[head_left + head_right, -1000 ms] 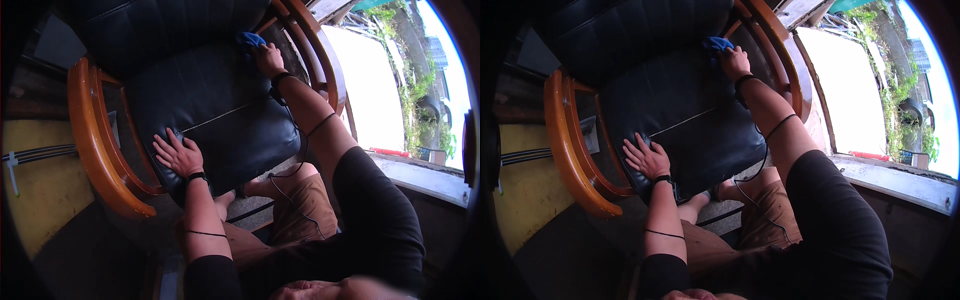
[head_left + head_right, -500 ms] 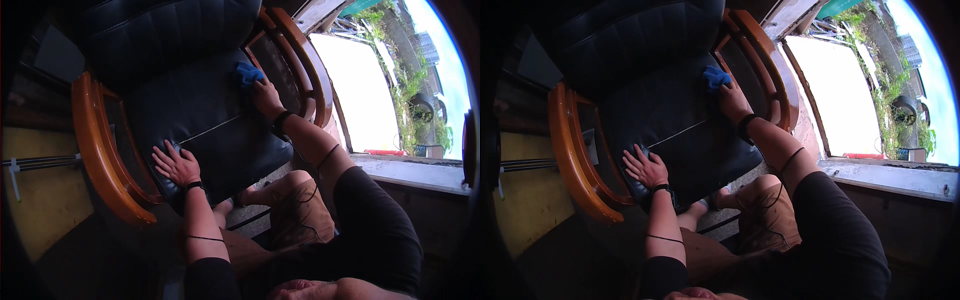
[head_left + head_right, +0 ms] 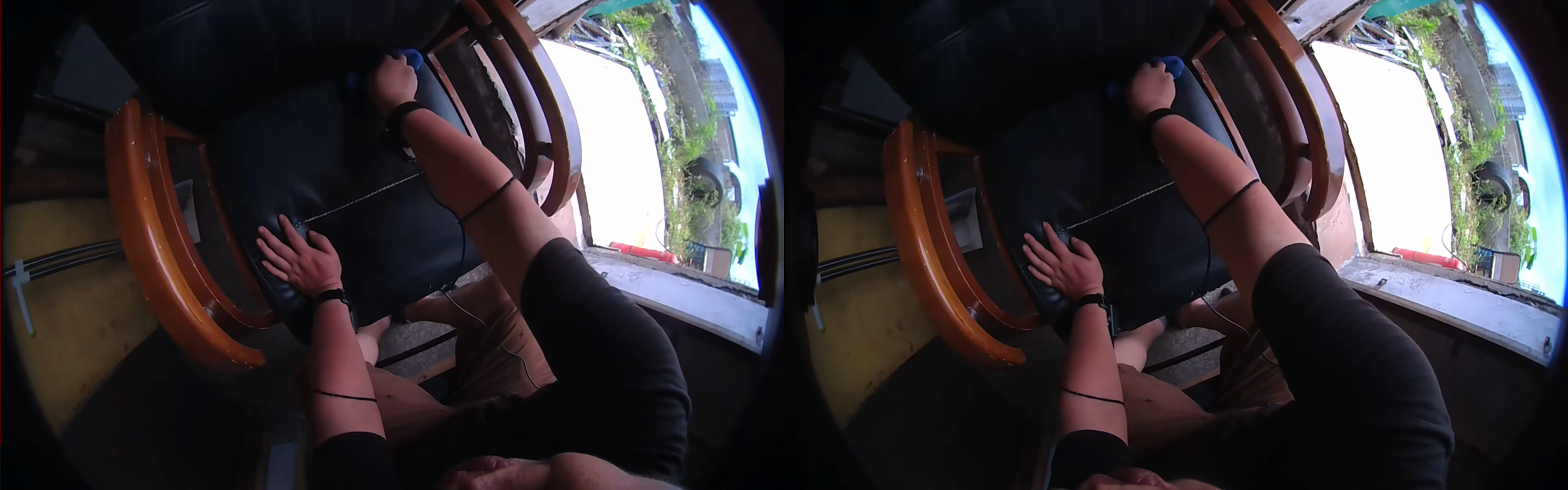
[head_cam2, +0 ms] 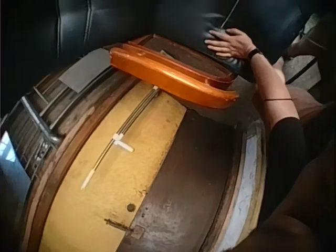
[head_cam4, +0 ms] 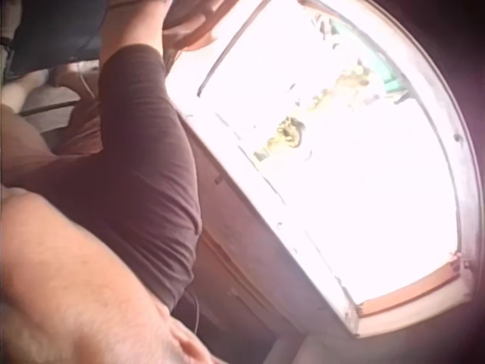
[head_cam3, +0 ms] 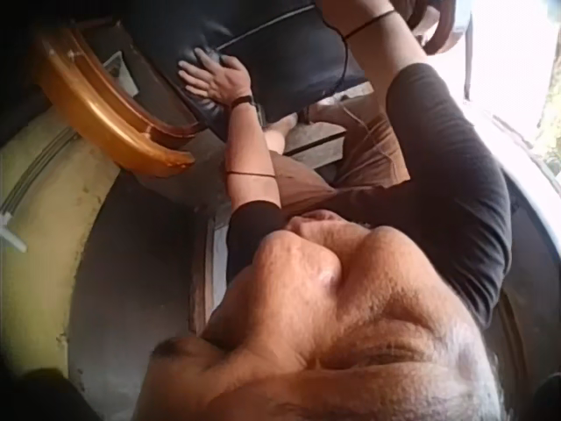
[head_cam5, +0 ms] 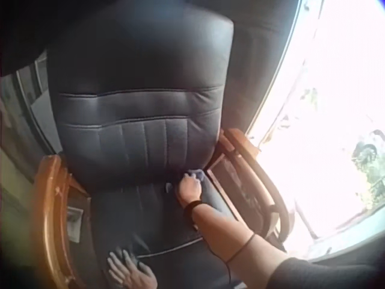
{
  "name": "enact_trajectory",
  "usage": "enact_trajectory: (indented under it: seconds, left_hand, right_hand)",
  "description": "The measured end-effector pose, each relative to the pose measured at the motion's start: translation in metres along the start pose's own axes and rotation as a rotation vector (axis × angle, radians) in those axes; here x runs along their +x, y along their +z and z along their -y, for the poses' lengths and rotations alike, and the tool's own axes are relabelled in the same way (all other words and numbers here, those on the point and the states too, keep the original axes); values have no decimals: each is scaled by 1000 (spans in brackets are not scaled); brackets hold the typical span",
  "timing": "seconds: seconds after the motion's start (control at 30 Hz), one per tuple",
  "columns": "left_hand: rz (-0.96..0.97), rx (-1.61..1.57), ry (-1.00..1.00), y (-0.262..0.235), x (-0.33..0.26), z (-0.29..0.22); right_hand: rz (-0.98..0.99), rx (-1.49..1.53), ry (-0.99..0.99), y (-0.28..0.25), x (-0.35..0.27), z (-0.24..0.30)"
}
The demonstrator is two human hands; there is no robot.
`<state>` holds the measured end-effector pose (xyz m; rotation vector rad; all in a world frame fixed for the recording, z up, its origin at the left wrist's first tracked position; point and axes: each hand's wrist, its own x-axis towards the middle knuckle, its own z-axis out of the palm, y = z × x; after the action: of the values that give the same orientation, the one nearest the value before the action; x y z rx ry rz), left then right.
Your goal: Wiping down a black leather office chair using a blue cloth.
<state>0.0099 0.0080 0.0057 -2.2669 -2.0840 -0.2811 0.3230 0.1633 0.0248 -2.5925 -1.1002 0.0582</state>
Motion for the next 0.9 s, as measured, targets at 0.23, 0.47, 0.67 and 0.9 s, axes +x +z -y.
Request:
enact_trajectory:
  seconds: [0.23,0.47,0.67,0.9]
  left_hand:
    - [0,51,1,4,-3,-3]
    - [-47,-7,-3,5,-4,6]
    - [-50,-9,-9,0,-2,7]
    - [23,-21,-4,2,1,-4]
  right_hand:
    - [272,363,-562,2,-147,113]
    - [25,-57,-180,-20,-20,-19]
    - [13,35,-74,11,-23,27]
    - [177,342,-555,40,-111,199]
